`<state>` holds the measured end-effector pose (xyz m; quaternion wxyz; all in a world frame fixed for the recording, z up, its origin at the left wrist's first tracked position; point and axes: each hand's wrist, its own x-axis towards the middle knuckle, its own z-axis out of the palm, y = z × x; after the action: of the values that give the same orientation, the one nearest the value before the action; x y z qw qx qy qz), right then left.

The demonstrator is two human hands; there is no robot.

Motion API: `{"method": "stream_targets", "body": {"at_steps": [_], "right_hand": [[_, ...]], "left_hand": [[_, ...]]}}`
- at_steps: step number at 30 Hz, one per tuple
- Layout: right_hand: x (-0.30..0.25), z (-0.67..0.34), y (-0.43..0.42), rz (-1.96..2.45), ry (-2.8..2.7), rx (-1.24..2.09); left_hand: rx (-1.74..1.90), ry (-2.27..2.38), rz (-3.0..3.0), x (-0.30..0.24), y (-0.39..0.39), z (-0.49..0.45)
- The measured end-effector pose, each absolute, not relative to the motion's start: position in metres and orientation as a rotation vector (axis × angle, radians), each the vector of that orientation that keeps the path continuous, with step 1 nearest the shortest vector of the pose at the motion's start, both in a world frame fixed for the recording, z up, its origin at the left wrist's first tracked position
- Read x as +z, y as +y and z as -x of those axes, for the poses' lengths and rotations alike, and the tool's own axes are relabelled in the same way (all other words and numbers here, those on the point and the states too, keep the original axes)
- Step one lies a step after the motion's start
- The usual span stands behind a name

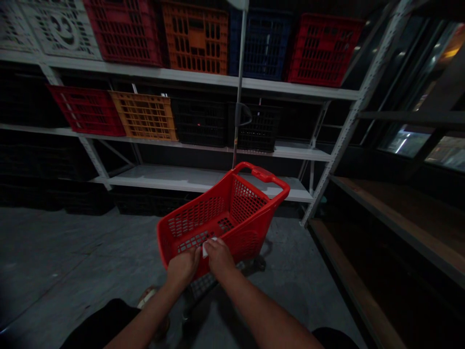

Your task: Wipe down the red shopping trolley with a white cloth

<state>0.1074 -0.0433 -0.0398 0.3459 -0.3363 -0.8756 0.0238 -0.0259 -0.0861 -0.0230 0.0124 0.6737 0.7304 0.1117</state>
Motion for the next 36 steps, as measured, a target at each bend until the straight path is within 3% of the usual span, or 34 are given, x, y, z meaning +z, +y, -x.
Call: {"method": "stream_targets", "body": {"at_steps": [9, 18, 27, 36], "right_hand": [[-0.023, -0.188, -0.005, 1.111, -2.111, -0.037], [-0.038, -0.146, -0.027, 0.96, -2.23, -0.028], [0.014, -0.265, 0.027, 1.365, -1.882, -0.121], [-0.024, -0.173, -0.014, 1.104, -2.187, -0.039]], "left_hand": [[0.235, 2.326, -2.125, -0.027, -0.081, 0.026], [0.185, 2.294, -2.185, -0.025, -0.078, 0.031], [0.199, 2.267, -2.249, -0.028, -0.074, 0.041], [0.115, 2.237, -2.291, -0.026, -0.061, 0.056]]}}
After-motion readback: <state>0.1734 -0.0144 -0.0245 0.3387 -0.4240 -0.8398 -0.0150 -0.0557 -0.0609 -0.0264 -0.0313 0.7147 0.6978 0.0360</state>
